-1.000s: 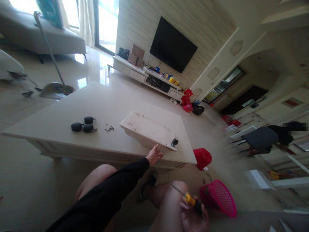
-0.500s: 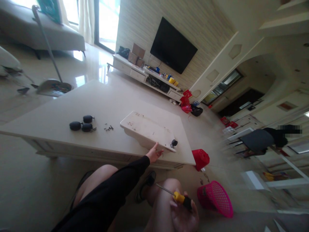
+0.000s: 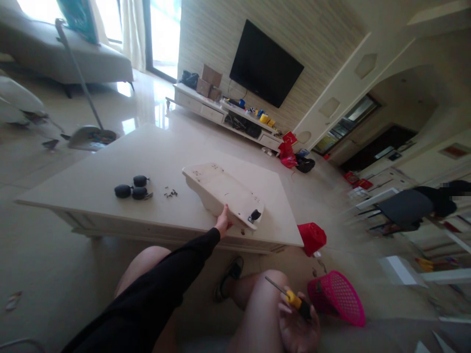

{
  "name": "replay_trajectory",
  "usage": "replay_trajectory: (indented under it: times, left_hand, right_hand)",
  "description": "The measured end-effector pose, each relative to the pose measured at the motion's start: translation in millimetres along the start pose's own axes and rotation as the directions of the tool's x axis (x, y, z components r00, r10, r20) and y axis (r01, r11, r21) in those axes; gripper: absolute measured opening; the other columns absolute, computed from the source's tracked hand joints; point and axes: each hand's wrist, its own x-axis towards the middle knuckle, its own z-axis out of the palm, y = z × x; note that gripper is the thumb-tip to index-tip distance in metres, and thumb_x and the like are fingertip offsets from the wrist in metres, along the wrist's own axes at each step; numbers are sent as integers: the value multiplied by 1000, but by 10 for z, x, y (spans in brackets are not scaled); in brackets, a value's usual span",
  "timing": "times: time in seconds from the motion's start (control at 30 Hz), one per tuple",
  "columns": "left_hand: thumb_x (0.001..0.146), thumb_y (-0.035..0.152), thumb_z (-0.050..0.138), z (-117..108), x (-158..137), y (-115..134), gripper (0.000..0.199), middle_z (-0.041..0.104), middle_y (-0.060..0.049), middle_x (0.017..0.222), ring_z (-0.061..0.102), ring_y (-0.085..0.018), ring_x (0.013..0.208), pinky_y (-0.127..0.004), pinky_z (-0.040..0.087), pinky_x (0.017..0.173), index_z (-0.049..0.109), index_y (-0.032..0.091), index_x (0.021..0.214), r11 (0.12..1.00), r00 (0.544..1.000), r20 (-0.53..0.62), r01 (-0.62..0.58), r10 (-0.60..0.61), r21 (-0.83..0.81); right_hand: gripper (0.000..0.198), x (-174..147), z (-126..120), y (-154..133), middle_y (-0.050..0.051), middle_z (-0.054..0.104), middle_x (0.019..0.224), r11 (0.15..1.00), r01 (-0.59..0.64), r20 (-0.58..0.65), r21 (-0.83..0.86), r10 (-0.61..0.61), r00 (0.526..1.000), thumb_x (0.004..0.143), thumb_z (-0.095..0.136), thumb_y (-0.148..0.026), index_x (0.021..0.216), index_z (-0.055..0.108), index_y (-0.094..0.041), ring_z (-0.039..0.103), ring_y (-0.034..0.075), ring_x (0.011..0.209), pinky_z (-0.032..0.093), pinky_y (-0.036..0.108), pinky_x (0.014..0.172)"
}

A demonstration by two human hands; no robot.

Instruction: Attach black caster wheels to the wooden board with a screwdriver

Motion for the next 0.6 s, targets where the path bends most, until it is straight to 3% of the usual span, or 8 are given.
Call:
replay_trajectory:
  times: [0.07,0.17,0.27,0.37,0.5,0.6]
  left_hand:
    - [105,75,49,-34,-19,43,72,70,-17,127,64,-21,84,-27,43,55,61,14,142,999,997,-80,-13,17,41]
    - [99,66,69,-19,-104,-5,61,71,-15,123,64,-21,87,-27,43,58,65,15,132,995,993,-113,-31,41,92]
    - [92,54,81,45,-170,-98,50,72,-14,117,65,-22,89,-28,48,64,68,14,119,993,996,-86,-29,39,115]
    - [91,51,82,96,-159,-126,44,73,-16,119,68,-26,100,-30,53,72,67,16,112,994,998,-51,-24,29,107]
    - [92,53,79,112,-90,-99,45,74,-19,125,70,-30,113,-34,57,81,66,15,113,997,1000,11,-20,19,78]
    - [92,54,80,95,-68,-98,49,74,-22,126,69,-35,120,-39,58,88,67,13,117,998,997,70,-43,40,54]
  right_hand:
    - [41,-25,10,-19,8,75,103,999,15,-31,36,-14,999,60,101,-53,91,85,-30,60,14,83,53,24,63]
    - [43,-56,54,-14,6,74,102,992,16,-53,128,-9,999,57,103,-48,89,82,-28,57,12,78,53,21,60]
    - [41,-65,71,8,5,72,100,985,21,-33,170,-16,999,61,101,-48,91,82,-28,57,12,78,54,20,60]
    - [41,-54,48,26,6,72,102,990,14,-14,138,-12,1000,64,100,-49,94,83,-29,58,13,81,56,23,63]
    - [41,-13,6,45,9,75,112,993,26,-19,113,-24,1000,66,99,-52,96,84,-29,58,13,81,56,24,63]
    - [40,12,-2,48,8,75,107,994,19,-6,106,-19,1000,66,98,-53,95,84,-29,60,14,82,57,24,62]
